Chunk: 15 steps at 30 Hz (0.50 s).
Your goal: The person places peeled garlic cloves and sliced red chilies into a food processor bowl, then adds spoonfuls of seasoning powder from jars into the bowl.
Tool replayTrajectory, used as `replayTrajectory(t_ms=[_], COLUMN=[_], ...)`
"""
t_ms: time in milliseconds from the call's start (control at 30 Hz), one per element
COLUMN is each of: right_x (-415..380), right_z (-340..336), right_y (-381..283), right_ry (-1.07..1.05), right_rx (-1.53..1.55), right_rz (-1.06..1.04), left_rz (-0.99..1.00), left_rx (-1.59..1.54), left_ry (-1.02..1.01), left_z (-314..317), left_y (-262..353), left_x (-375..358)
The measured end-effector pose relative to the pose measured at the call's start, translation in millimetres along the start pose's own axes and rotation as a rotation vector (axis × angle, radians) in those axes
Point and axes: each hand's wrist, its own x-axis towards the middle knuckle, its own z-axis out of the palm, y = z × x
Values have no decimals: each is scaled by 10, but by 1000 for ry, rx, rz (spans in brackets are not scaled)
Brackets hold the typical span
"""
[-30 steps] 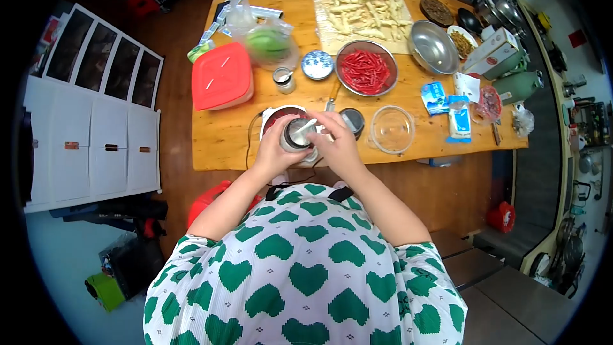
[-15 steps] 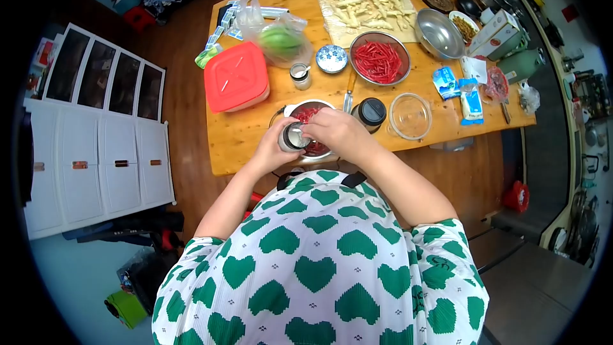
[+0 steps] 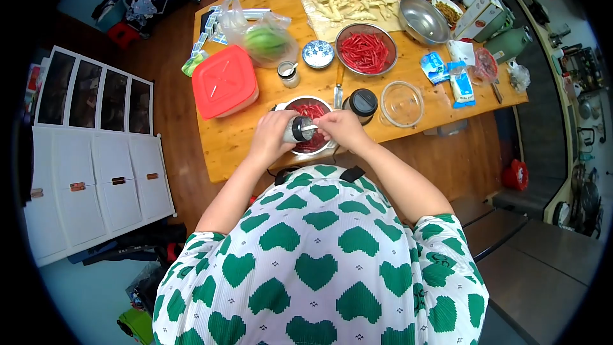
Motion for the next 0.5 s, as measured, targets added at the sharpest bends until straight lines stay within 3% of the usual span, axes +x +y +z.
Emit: replayTrajectory(t_ms=[267, 500], right_x=[-71, -68], right_z=[-316, -557], right_y=[-76, 9], right_ry=[95, 184], right_rx=[129, 32], right_rz=[46, 35], left_rz=[-23, -126], left_rx=[9, 18], left_ry=[89, 117], left_z=[160, 87], left_y=[-248, -344], left_x=[-91, -169])
